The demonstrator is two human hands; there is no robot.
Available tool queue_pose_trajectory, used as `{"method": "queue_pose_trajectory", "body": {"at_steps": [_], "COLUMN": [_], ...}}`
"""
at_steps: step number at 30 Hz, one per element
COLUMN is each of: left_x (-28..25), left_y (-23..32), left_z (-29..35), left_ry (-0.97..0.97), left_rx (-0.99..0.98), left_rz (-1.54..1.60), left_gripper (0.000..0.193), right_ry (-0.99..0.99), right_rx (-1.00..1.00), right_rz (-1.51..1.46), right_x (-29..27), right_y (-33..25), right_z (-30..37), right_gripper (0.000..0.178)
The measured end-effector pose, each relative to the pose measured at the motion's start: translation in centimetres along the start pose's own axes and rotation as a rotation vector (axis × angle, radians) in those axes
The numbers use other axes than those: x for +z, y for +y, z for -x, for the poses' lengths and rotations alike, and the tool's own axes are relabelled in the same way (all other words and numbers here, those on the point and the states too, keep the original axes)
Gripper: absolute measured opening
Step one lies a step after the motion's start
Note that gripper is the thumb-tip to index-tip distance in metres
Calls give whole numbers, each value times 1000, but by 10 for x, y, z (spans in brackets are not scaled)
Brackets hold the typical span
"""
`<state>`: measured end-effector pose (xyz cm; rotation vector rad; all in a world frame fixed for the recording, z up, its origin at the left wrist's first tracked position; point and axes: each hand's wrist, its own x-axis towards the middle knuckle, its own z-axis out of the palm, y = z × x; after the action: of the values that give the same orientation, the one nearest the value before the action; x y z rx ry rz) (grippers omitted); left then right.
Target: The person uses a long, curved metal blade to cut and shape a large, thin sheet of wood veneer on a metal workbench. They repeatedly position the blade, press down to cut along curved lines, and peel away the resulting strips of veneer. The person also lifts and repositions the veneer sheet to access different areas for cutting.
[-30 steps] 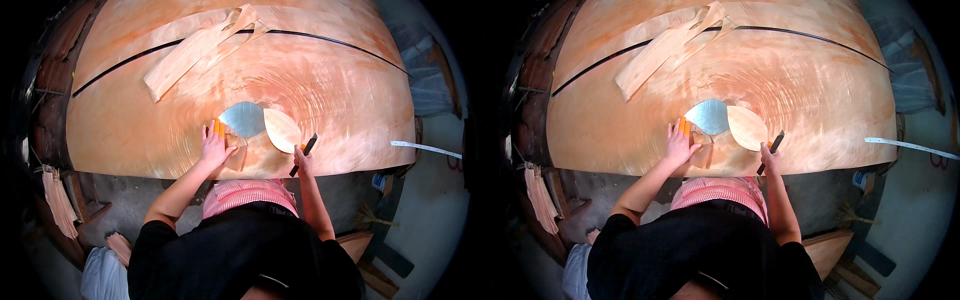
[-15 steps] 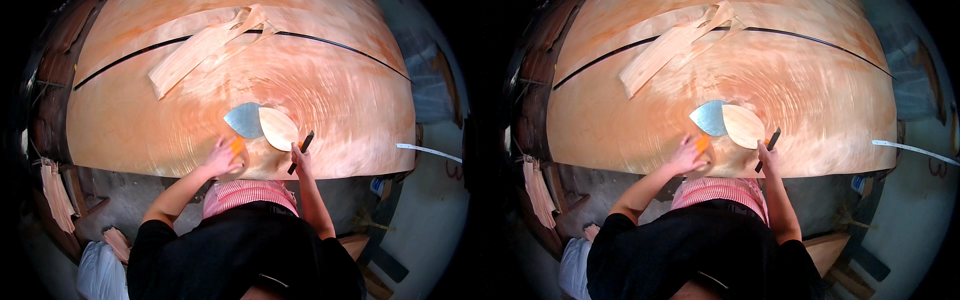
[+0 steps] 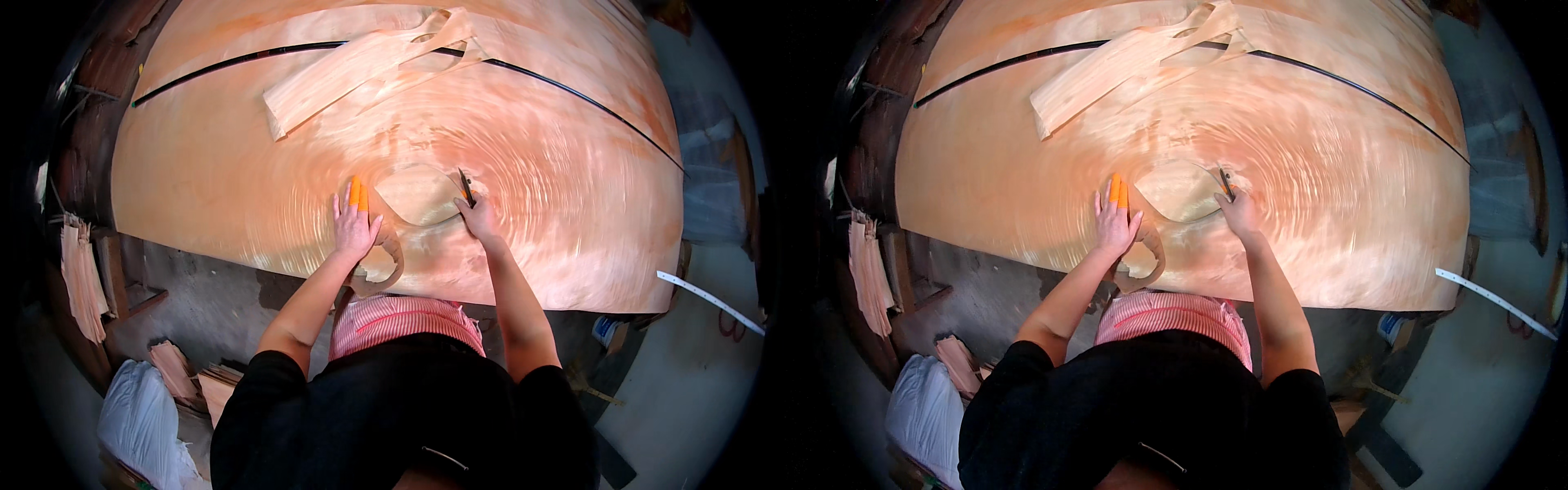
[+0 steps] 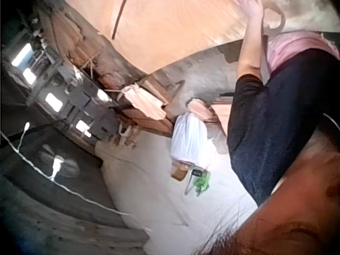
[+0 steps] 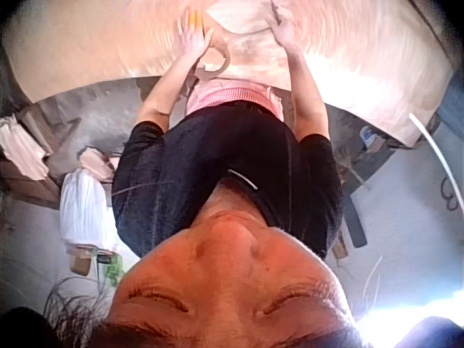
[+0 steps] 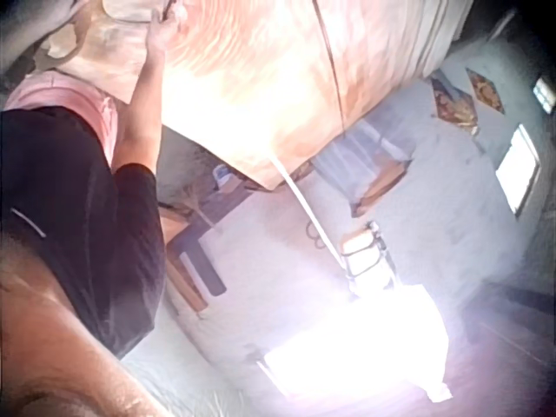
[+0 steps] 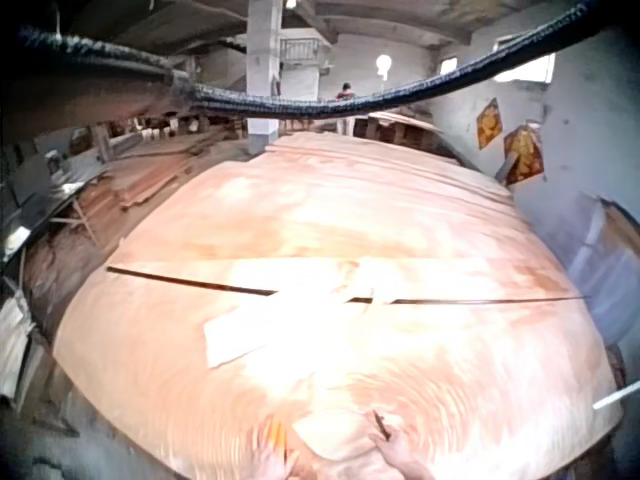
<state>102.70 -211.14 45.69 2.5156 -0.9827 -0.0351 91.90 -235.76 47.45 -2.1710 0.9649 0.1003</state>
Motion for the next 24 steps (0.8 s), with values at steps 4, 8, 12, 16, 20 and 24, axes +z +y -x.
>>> {"method": "queue_pose_trajectory", "body": {"at_steps": [4,8,12,16,20,24], "left_x": [0,1,-1,0,3,1], "left_y": [2,3,4,4,2,3], "left_z": [-4,-5,-7,-8,-7,-7], "left_ry": [-10,-92,-108,-93,-85,-70], "left_rx": [42,100,92,97,99,109], "left_rz": [51,-13,-45,-40,-36,-21], "left_gripper": [62,58,57,56,54,52], "right_ry": [-30,44,86,68,31,26], "right_rx": [-1,-22,-36,-78,-60,-62], "right_rz": [-2,-74,-58,-140,-173,-209], "right_x": [-5,1,8,11,9,10], "right_y": [-3,7,18,28,28,31], "right_z": [-1,1,-2,-6,-6,-7], "right_gripper": [31,33,34,34,33,31]}}
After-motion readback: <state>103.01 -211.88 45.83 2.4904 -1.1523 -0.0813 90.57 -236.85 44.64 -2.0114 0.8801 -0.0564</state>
